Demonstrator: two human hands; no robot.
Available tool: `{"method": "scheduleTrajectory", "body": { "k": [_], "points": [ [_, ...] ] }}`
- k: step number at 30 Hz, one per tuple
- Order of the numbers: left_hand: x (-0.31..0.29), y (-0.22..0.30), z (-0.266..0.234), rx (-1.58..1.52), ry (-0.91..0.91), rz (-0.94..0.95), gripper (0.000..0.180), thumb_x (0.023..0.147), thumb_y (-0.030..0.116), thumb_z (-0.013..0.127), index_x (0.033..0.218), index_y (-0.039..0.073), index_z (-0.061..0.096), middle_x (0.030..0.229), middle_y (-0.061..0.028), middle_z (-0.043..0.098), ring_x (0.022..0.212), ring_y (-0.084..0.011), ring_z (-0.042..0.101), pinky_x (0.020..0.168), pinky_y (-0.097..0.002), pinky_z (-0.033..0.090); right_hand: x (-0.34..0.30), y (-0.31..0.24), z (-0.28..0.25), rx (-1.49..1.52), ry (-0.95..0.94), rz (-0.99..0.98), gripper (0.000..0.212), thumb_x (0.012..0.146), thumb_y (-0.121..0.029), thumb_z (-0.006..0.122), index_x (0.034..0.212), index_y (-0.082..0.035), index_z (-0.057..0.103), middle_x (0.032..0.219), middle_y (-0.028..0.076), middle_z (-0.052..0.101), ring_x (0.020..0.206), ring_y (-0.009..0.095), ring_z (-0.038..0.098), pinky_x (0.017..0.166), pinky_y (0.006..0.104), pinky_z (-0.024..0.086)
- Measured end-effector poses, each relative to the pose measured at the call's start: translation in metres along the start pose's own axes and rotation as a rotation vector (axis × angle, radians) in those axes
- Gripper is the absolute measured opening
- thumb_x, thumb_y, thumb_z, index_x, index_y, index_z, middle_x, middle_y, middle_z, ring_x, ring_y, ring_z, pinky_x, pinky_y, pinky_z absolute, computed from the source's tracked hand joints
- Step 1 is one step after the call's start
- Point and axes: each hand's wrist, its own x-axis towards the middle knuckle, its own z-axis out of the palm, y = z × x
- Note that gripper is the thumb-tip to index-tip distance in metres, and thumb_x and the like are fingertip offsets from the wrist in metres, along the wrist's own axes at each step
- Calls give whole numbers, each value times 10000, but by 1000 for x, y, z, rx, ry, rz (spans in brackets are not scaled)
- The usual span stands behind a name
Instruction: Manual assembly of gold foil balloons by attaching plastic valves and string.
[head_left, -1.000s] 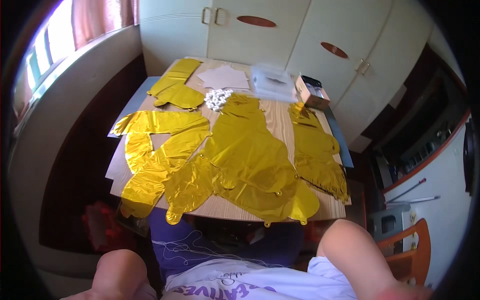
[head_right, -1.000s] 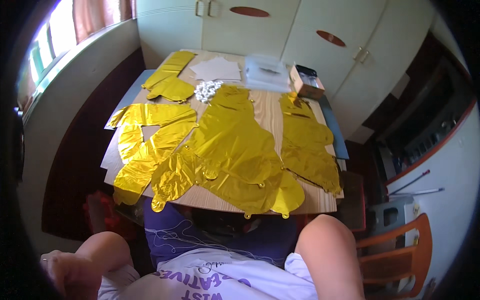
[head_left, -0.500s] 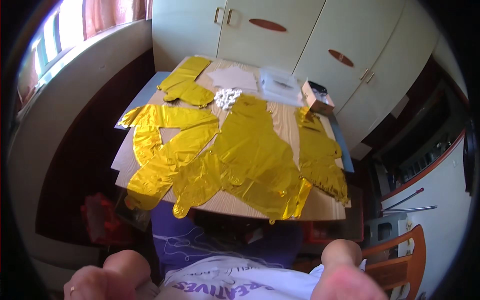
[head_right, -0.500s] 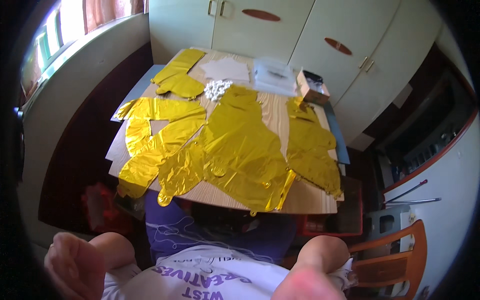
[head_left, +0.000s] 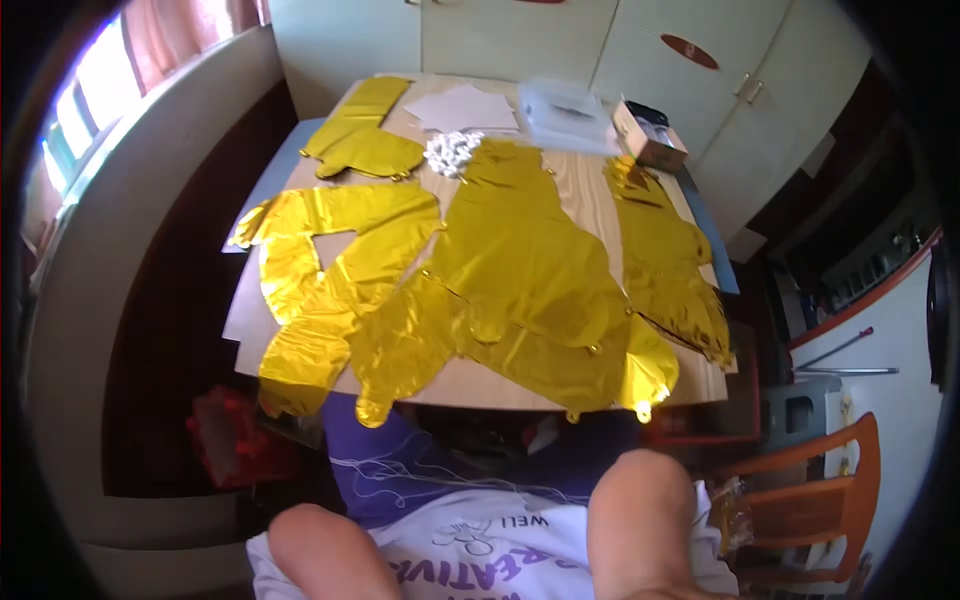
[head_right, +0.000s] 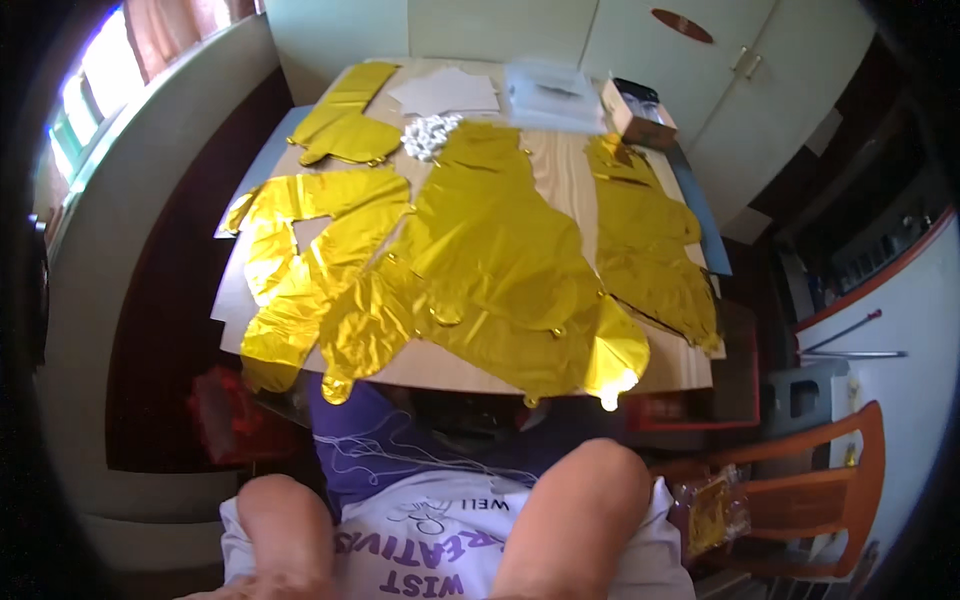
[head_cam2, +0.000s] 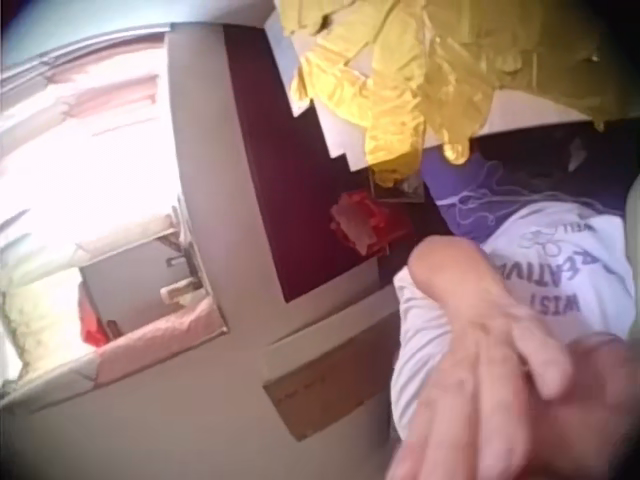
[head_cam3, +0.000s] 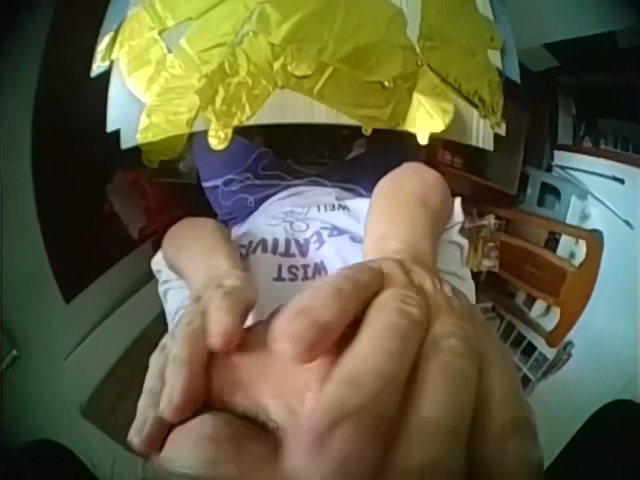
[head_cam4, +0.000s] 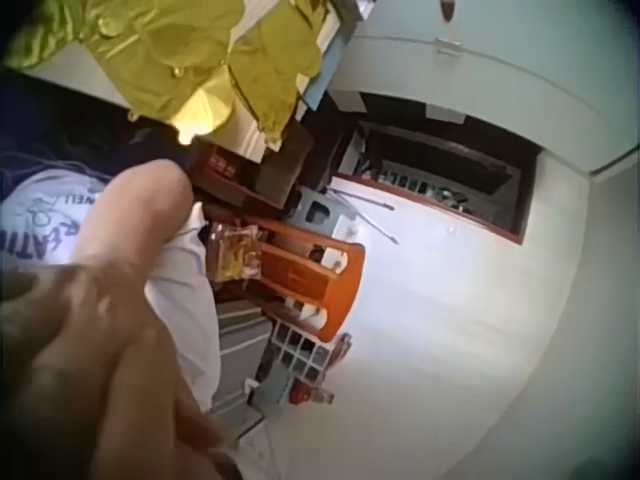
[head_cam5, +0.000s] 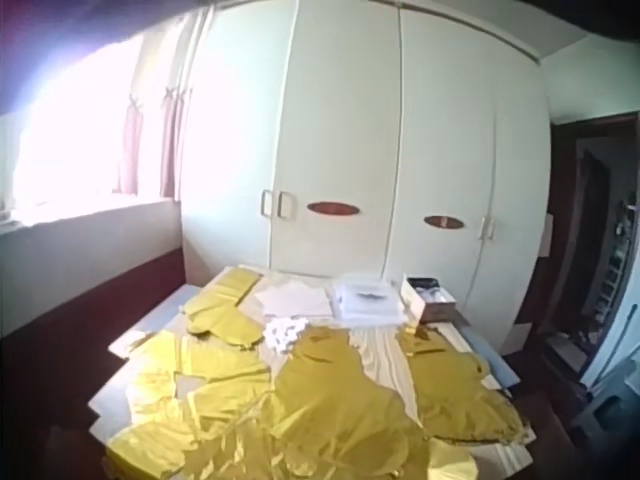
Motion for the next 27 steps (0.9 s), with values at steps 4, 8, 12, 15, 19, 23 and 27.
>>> {"method": "scheduleTrajectory", "body": {
  "k": [4, 8, 12, 15, 19, 23, 27],
  "points": [
    [2, -14, 2, -148, -8, -39, 525, 940, 484, 500, 1180, 19, 539, 1090, -132, 592, 936, -302, 579, 878, -420, 434, -17, 5, 6, 28, -21, 8, 238, 880, -236, 600, 981, -22, 623, 1006, 143, 642, 818, 236, 585, 687, 376, 453],
    [0, -30, 9, -282, -6, -27, 590, 947, 497, 482, 1212, -30, 505, 1131, -168, 579, 966, -319, 582, 889, -409, 439, -43, 8, 8, 92, -57, 66, 215, 860, -213, 619, 949, -18, 641, 982, 148, 652, 772, 233, 591, 640, 362, 448],
    [-5, -29, 23, -412, 19, 70, 657, 953, 510, 465, 1245, -78, 471, 1172, -204, 565, 997, -336, 584, 899, -399, 445, -61, 0, 19, 204, -150, 181, 193, 841, -190, 639, 916, -14, 660, 958, 152, 663, 726, 229, 598, 594, 348, 444],
    [-2, -33, 29, -531, 14, 84, 707, 958, 520, 452, 1269, -115, 446, 1203, -231, 555, 1020, -349, 586, 906, -390, 449, -85, -14, 22, 223, -217, 337, 176, 826, -173, 653, 892, -11, 674, 939, 156, 670, 691, 226, 603, 559, 338, 440],
    [-7, -34, 35, -600, 50, 154, 774, 965, 533, 434, 1301, -163, 412, 1244, -267, 542, 1050, -366, 589, 917, -379, 454, -133, -20, 32, 282, -366, 638, 165, 827, -145, 667, 918, -6, 669, 894, 126, 657, 697, 224, 617, 583, 346, 458],
    [-28, -22, 12, -515, 13, 185, 811, 977, 531, 415, 1335, -196, 377, 1304, -300, 509, 1105, -380, 579, 946, -381, 450, -188, -28, 47, 228, -600, 909, 148, 769, -130, 723, 866, -30, 672, 834, 114, 659, 679, 248, 604, 596, 369, 462],
    [-74, -17, -33, -164, -248, -10, 713, 998, 482, 407, 1385, -116, 378, 1341, -298, 490, 1183, -370, 551, 1028, -446, 398, -236, -41, 60, 164, -671, 1115, 74, 800, -129, 646, 834, -63, 642, 757, 89, 602, 711, 269, 610, 687, 391, 482]
  ]
}}
